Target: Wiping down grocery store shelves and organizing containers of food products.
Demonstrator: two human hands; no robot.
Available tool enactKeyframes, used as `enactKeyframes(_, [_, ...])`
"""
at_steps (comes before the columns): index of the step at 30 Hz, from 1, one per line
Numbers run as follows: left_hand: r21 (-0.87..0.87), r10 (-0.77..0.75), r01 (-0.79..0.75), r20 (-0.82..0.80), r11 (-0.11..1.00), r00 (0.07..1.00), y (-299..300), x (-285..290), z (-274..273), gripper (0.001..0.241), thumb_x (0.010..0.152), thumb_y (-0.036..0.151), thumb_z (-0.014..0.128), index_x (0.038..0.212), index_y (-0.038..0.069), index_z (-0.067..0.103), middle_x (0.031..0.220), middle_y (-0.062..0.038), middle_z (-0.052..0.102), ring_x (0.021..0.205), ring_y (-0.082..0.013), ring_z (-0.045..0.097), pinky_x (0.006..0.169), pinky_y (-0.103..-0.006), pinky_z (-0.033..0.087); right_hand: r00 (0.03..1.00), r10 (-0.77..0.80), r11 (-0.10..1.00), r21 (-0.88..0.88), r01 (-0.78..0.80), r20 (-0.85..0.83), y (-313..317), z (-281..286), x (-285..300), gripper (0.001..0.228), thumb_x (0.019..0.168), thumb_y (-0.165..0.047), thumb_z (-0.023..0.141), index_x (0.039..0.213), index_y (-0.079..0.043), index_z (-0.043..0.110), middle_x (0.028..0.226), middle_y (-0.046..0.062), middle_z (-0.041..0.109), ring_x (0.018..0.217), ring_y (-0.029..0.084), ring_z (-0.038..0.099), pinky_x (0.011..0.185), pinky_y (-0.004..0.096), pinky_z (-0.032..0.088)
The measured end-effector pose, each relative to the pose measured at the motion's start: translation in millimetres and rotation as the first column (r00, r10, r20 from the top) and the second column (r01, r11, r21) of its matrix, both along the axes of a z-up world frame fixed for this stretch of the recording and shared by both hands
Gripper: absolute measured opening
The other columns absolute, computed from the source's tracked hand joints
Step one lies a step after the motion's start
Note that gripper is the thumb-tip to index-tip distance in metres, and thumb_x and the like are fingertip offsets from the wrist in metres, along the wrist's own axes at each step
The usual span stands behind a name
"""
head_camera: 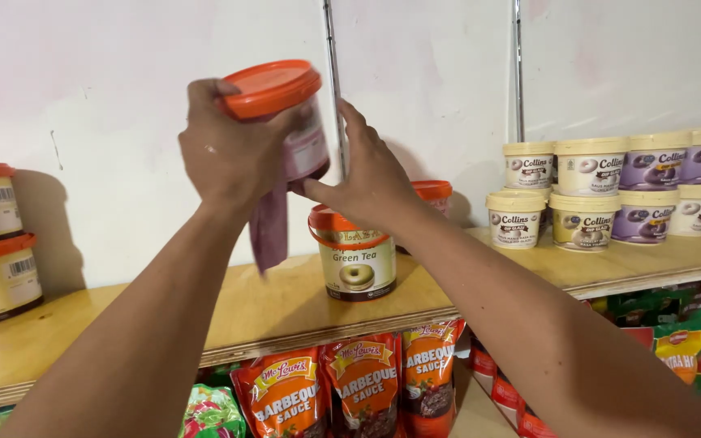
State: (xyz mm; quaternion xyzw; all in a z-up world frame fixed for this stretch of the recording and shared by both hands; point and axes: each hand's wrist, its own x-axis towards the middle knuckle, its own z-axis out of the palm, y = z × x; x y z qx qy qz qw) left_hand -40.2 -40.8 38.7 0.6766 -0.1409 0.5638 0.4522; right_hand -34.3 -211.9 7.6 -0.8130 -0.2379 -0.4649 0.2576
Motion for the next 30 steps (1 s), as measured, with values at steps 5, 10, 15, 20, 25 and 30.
enactKeyframes(5, [0.041, -0.032, 0.032, -0.005, 0.999, 0.999, -50, -36, 16, 0.086, 0.061, 0.066, 0.093, 0.115, 0.011, 0.055, 0.1, -0.009, 0.076, 0.09, -0.0226, 0.077, 0.079, -0.0362, 0.061, 0.994, 0.101, 0.977, 0.184, -0.107, 0.042, -3, 15, -2, 0.137, 0.066, -0.034, 0.093, 0.16, -0.008, -0.002, 0.152, 0.023, 0.041, 0.137, 0.035, 0.052, 0.105, 0.042, 0.05])
enactKeyframes(10, [0.031, -0.085, 0.089, -0.106, 0.996, 0.991, -73, -33, 19, 0.087, 0.057, 0.066, 0.091, 0.116, 0.012, 0.054, 0.097, -0.006, 0.077, 0.086, -0.0206, 0.077, 0.075, -0.036, 0.061, 0.987, 0.162, 0.974, 0.159, -0.159, -0.002, -44, 14, -3, 0.149, 0.063, -0.023, 0.095, 0.159, -0.013, -0.019, 0.157, 0.02, 0.034, 0.137, 0.032, 0.052, 0.1, 0.042, 0.052])
enactKeyframes(15, [0.295, -0.253, 0.327, -0.261, 0.898, 0.932, -74, -10, 19, 0.078, 0.065, 0.056, 0.082, 0.124, 0.013, 0.052, 0.091, -0.011, 0.08, 0.078, -0.0226, 0.082, 0.073, -0.0376, 0.066, 0.969, 0.236, 0.915, 0.353, -0.196, -0.073, -64, 0, -8, 0.146, 0.061, -0.015, 0.087, 0.158, -0.016, -0.022, 0.152, 0.016, 0.044, 0.134, 0.03, 0.056, 0.105, 0.04, 0.051])
enactKeyframes(20, [0.386, -0.14, 0.184, -0.14, 0.904, 0.98, -64, 7, -8, 0.068, 0.079, 0.05, 0.082, 0.125, 0.008, 0.057, 0.097, -0.015, 0.075, 0.088, -0.0279, 0.074, 0.077, -0.0404, 0.059, 0.986, 0.161, 0.894, 0.43, -0.127, -0.044, -112, -4, 32, 0.146, 0.062, -0.017, 0.094, 0.158, -0.01, -0.016, 0.15, 0.018, 0.044, 0.134, 0.029, 0.055, 0.106, 0.04, 0.052])
enactKeyframes(25, [0.169, -0.055, 0.101, -0.257, 0.98, 0.965, -48, 12, -40, 0.038, 0.091, 0.046, 0.064, 0.102, 0.01, 0.072, 0.081, -0.011, 0.079, 0.08, -0.0291, 0.077, 0.076, -0.0409, 0.058, 0.986, 0.155, 0.865, 0.491, -0.106, -0.06, -134, -10, 54, 0.143, 0.059, -0.012, 0.091, 0.16, -0.009, -0.011, 0.148, 0.017, 0.047, 0.132, 0.028, 0.058, 0.104, 0.04, 0.057])
enactKeyframes(30, [0.087, 0.193, -0.18, -0.191, 0.98, 0.962, -17, 58, -79, 0.056, 0.101, 0.058, 0.049, 0.093, 0.008, 0.074, 0.079, -0.015, 0.074, 0.08, -0.0381, 0.072, 0.075, -0.049, 0.055, 0.98, 0.112, 0.855, 0.519, -0.009, -0.167, -142, -20, 79, 0.147, 0.056, -0.01, 0.091, 0.159, -0.013, -0.015, 0.148, 0.016, 0.047, 0.13, 0.028, 0.058, 0.102, 0.04, 0.057])
